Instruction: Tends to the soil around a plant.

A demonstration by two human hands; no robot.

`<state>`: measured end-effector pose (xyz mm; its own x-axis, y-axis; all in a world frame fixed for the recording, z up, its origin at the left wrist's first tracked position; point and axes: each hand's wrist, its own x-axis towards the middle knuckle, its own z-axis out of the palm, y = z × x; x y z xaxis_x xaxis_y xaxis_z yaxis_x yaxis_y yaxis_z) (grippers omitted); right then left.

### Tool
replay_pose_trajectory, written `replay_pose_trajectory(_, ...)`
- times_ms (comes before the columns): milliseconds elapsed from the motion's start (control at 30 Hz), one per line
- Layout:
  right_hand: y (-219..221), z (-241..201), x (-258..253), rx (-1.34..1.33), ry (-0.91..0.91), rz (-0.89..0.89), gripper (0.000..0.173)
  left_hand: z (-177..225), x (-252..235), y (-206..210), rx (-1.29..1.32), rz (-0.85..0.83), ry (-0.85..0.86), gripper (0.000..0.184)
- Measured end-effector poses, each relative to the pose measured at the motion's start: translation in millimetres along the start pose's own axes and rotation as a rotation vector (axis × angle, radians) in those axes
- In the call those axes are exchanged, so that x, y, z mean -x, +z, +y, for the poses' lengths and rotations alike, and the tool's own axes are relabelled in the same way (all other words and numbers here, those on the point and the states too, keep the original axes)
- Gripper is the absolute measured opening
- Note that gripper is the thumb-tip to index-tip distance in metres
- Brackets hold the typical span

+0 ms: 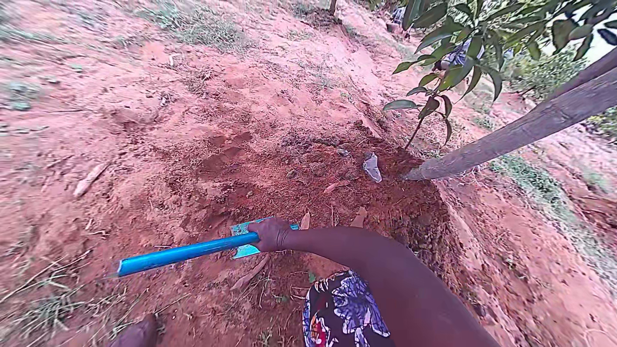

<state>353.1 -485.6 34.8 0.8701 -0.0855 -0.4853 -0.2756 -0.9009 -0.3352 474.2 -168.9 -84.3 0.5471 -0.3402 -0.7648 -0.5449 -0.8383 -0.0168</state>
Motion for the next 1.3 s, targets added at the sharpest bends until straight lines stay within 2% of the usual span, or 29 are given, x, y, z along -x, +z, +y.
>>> replay_pose_trajectory(233,-4,-6,3,0.022,0.039,-0.015,0.035,28,31,-19,0.000,-0.045,-0.091,0.044)
replay_pose_trajectory(333,-1,-7,0,0.031,0.066,-0.021,0.037,19,19,-4,0.070,0.035,-0.080,0.038)
replay_pose_trajectory(600,6,-5,-2,0.030,0.094,0.044,0.035,9,16,-7,0.180,-0.055,-0.052,0.044)
replay_pose_trajectory(967,5,-8,-1,0.048,0.130,0.038,0.036,11,38,12,0.304,0.020,-0.040,0.043)
replay_pose_trajectory(1133,6,-12,2,0.055,0.130,0.085,0.039,12,81,3,0.417,-0.021,0.010,0.044)
replay_pose_trajectory(1233,13,-12,4,0.064,0.070,0.160,0.038,16,120,7,0.506,-0.063,0.123,0.042)
replay_pose_trajectory(1300,17,-9,4,0.057,0.046,0.208,0.036,25,151,6,0.476,-0.061,0.223,0.038)
